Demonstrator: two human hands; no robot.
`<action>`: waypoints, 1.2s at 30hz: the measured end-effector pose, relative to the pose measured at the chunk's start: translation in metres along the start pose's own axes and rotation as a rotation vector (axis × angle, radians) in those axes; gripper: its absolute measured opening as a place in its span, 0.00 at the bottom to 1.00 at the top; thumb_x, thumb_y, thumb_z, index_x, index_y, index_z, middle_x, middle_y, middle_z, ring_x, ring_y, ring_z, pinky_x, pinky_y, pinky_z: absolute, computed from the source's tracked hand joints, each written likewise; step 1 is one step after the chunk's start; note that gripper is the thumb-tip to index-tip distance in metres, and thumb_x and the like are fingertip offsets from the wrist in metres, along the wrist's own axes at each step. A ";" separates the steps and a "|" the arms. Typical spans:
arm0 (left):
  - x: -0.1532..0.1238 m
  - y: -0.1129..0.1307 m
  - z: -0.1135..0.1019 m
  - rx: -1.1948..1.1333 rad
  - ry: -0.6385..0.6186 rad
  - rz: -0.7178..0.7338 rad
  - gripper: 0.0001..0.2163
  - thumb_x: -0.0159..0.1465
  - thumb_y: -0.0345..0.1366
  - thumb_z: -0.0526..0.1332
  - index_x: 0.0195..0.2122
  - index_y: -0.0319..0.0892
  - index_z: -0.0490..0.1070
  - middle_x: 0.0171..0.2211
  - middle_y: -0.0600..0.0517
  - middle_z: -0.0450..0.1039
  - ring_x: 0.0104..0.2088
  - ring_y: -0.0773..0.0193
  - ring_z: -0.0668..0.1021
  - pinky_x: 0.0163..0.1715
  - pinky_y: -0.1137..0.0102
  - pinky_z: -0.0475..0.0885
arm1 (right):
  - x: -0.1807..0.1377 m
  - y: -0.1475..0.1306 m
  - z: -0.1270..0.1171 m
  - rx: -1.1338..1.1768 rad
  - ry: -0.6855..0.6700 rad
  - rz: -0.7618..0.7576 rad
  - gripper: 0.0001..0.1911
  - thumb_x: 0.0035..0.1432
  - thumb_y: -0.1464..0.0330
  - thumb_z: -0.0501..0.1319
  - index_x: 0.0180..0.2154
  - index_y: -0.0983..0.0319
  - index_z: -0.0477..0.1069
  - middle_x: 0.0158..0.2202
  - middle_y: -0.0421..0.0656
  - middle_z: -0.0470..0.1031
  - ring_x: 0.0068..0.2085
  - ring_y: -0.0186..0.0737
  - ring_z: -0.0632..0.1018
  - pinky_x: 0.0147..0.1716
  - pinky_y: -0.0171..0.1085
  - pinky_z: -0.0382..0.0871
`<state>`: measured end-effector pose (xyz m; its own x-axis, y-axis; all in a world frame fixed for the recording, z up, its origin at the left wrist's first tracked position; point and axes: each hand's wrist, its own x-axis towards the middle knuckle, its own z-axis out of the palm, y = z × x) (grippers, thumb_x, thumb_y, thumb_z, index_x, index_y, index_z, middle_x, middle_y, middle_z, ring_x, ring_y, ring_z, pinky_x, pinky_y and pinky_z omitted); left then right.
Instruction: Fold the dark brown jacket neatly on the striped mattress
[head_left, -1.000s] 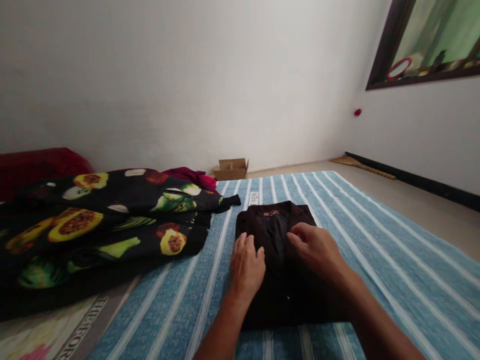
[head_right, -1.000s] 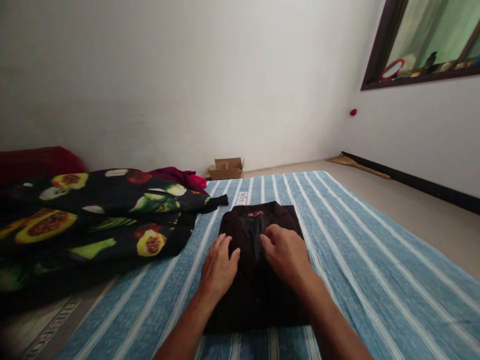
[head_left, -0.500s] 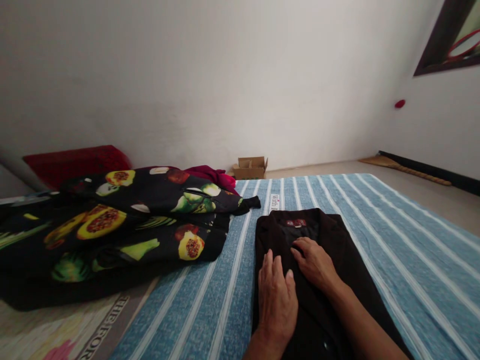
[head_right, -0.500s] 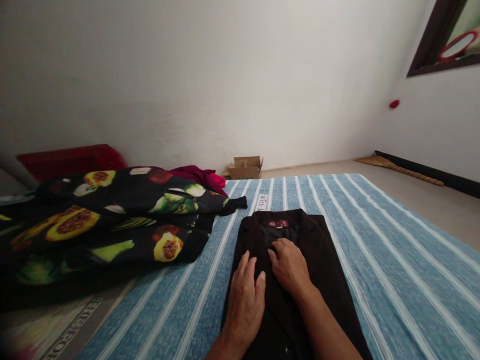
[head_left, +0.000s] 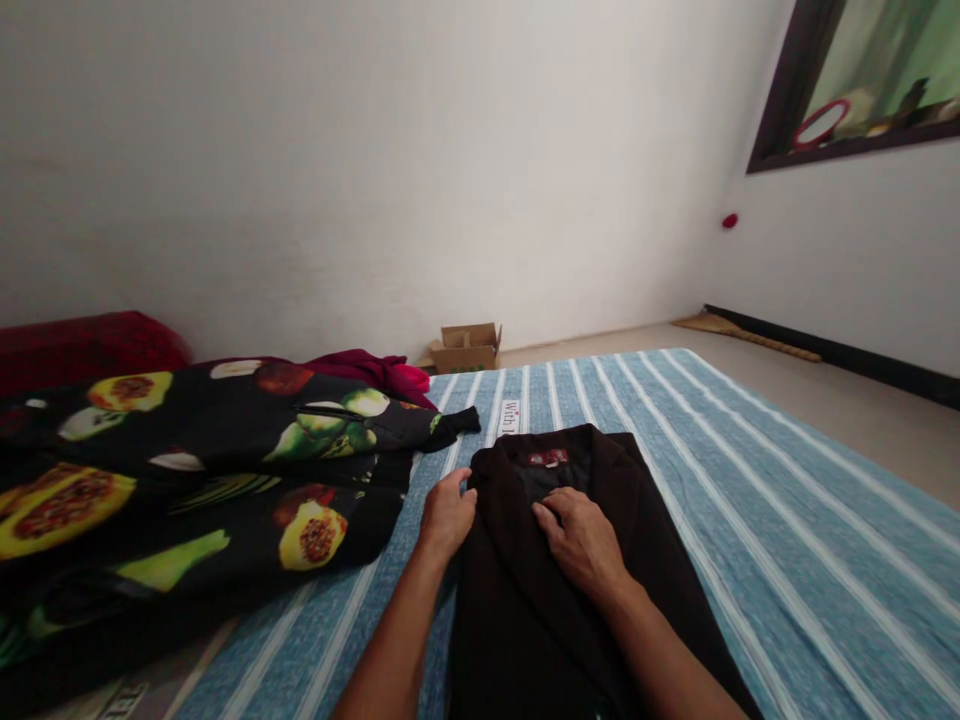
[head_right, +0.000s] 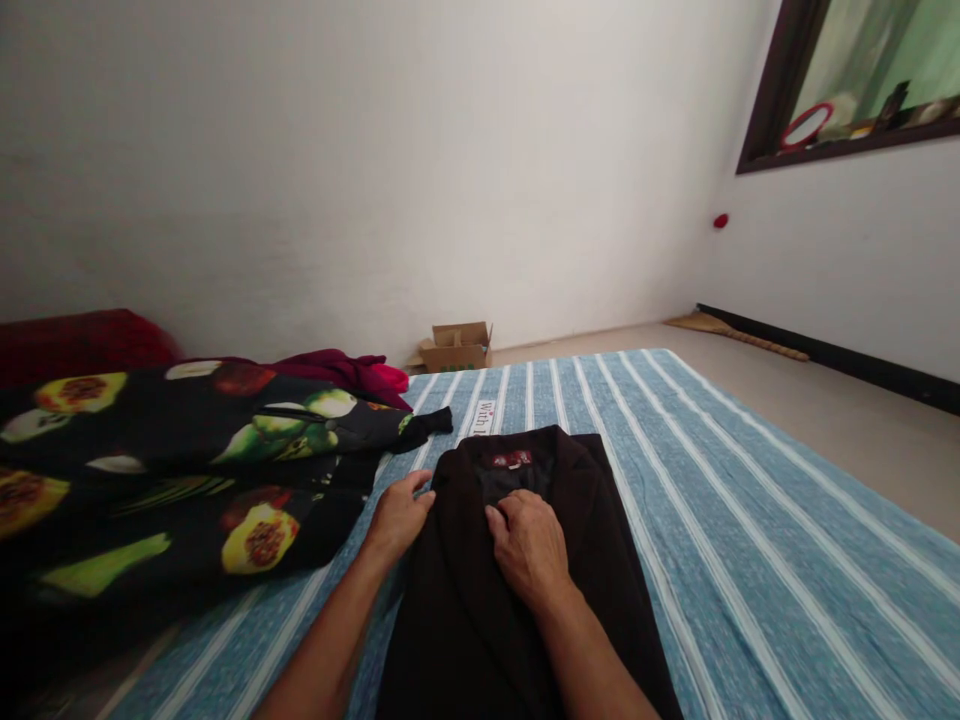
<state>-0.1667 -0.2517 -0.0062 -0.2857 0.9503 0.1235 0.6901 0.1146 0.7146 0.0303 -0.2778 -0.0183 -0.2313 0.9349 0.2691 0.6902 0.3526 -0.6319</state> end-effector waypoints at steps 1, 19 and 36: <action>0.007 -0.005 0.001 -0.059 -0.017 0.012 0.16 0.51 0.24 0.56 0.41 0.34 0.73 0.45 0.41 0.75 0.49 0.52 0.74 0.52 0.61 0.64 | 0.000 0.000 0.000 0.006 0.003 0.001 0.16 0.62 0.63 0.50 0.30 0.60 0.73 0.33 0.43 0.74 0.38 0.38 0.73 0.39 0.33 0.60; 0.028 -0.025 0.004 -0.360 -0.148 0.033 0.17 0.48 0.26 0.58 0.40 0.40 0.75 0.41 0.51 0.77 0.43 0.60 0.77 0.46 0.69 0.70 | -0.003 0.014 0.011 0.032 -0.062 0.037 0.14 0.59 0.64 0.52 0.36 0.60 0.75 0.44 0.45 0.74 0.46 0.40 0.73 0.48 0.36 0.63; 0.032 -0.022 0.009 -0.367 -0.114 -0.044 0.18 0.48 0.24 0.57 0.40 0.37 0.74 0.41 0.47 0.77 0.41 0.60 0.78 0.44 0.69 0.71 | -0.003 0.012 0.009 0.044 -0.054 0.054 0.13 0.58 0.66 0.53 0.36 0.60 0.76 0.44 0.45 0.74 0.47 0.40 0.73 0.48 0.36 0.63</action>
<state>-0.1852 -0.2212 -0.0244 -0.2203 0.9751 0.0245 0.3889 0.0648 0.9190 0.0326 -0.2757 -0.0330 -0.2316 0.9531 0.1948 0.6722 0.3015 -0.6762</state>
